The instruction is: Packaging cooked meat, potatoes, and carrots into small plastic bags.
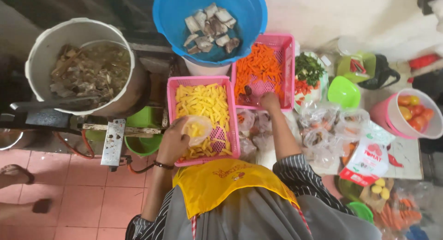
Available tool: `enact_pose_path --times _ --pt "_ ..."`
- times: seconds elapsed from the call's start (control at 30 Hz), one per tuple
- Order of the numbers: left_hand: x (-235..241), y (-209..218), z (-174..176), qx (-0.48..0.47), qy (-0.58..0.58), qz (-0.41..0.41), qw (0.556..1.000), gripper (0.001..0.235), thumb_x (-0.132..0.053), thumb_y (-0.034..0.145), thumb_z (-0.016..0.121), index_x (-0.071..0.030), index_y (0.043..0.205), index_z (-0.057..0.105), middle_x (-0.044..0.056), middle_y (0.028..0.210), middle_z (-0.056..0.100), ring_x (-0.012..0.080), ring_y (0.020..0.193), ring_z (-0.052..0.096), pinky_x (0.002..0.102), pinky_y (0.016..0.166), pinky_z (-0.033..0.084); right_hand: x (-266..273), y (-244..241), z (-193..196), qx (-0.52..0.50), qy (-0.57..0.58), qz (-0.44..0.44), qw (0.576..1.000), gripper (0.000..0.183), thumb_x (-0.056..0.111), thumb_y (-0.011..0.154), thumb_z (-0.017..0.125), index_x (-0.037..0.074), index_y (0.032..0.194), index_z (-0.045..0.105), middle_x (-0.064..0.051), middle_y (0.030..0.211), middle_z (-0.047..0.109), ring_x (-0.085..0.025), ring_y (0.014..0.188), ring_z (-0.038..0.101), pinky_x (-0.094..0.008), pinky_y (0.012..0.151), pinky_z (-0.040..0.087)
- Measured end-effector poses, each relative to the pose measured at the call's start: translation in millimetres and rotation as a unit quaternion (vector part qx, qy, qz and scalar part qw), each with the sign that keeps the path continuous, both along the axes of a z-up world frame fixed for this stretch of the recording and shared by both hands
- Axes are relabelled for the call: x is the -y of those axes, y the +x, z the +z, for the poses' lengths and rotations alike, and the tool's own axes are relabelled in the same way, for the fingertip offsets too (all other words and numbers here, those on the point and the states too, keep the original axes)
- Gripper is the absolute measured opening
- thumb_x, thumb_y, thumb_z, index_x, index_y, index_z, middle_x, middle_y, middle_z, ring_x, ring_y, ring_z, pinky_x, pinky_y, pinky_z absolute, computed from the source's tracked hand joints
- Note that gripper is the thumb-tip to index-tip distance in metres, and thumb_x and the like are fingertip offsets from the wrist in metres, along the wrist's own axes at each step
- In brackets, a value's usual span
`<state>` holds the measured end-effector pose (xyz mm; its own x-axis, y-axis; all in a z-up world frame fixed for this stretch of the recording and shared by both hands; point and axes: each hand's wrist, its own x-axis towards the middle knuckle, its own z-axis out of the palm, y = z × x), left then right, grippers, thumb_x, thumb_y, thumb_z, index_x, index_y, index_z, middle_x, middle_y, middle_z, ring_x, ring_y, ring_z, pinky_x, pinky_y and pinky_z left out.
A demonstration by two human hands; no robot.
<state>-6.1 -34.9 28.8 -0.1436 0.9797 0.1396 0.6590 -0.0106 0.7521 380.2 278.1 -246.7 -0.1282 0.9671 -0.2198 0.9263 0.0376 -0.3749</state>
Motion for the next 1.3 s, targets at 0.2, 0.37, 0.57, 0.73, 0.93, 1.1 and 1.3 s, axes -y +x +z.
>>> enact_pose_path --times 0.2,0.37,0.57,0.73,0.93,1.1,1.3 --pt "-4.2 12.5 -18.4 0.018 -0.020 -0.002 1.000 0.057 -0.002 0.077 0.057 0.004 0.134 0.056 0.028 0.133 0.061 0.0442 0.117 0.061 0.047 0.100 0.050 -29.6 -39.5 -63.2 -0.145 0.082 -0.080 0.983 0.030 0.028 0.090 0.059 0.006 0.096 0.079 -0.026 0.094 0.072 -0.041 0.092 0.073 -0.049 0.082 0.057" --pt "-15.8 21.4 -2.1 0.130 -0.073 -0.019 0.989 0.057 -0.004 0.082 0.056 0.001 0.138 0.055 0.023 0.139 0.061 0.0424 0.104 0.067 0.045 0.092 0.056 -10.9 -45.2 -3.1 -0.276 0.051 -0.141 0.949 0.024 0.021 0.087 0.063 0.003 0.093 0.078 -0.016 0.078 0.073 -0.026 0.072 0.070 -0.040 0.066 0.054" --pt "-39.1 16.8 -97.6 0.056 -0.097 -0.010 0.994 0.051 -0.012 0.087 0.060 0.000 0.136 0.054 0.024 0.133 0.061 0.0412 0.102 0.068 0.045 0.095 0.053 33.1 -23.0 35.9 -0.369 0.038 -0.152 0.916 0.016 0.016 0.092 0.063 0.004 0.092 0.073 -0.004 0.068 0.065 -0.013 0.060 0.058 -0.030 0.055 0.045" --pt "-44.4 12.0 -105.4 -0.042 -0.012 -0.008 0.999 0.047 -0.014 0.087 0.066 0.002 0.131 0.058 0.025 0.128 0.064 0.0404 0.114 0.063 0.047 0.096 0.052 60.6 -8.1 51.7 -0.429 0.025 -0.180 0.885 0.013 0.014 0.095 0.063 0.005 0.090 0.071 0.000 0.067 0.060 -0.009 0.058 0.052 -0.027 0.052 0.038" --pt "-42.4 5.4 -87.1 -0.077 -0.038 -0.020 0.996 0.040 -0.005 0.085 0.065 -0.001 0.125 0.064 0.022 0.122 0.067 0.0395 0.110 0.065 0.047 0.095 0.054 101.3 -8.0 79.8 -0.458 0.033 -0.239 0.856 0.012 0.014 0.096 0.064 0.006 0.091 0.071 0.004 0.069 0.057 -0.006 0.059 0.048 -0.025 0.052 0.037" --pt "-43.1 0.8 -95.0 -0.098 0.015 -0.044 0.994 0.048 0.005 0.079 0.057 -0.003 0.126 0.066 0.024 0.128 0.065 0.0399 0.116 0.064 0.046 0.099 0.053 107.0 -9.1 85.7 -0.535 0.012 -0.242 0.809 0.012 0.009 0.096 0.065 0.003 0.103 0.072 0.003 0.071 0.058 -0.006 0.058 0.049 -0.023 0.051 0.037" --pt "-47.0 2.3 -89.8 -0.079 -0.072 -0.071 0.992 0.046 -0.001 0.087 0.059 -0.001 0.132 0.062 0.022 0.137 0.063 0.0370 0.122 0.062 0.045 0.104 0.051 119.7 -10.4 103.1 -0.456 0.053 -0.274 0.845 0.016 0.005 0.095 0.060 0.002 0.106 0.071 0.000 0.072 0.063 -0.006 0.059 0.055 -0.023 0.052 0.042"
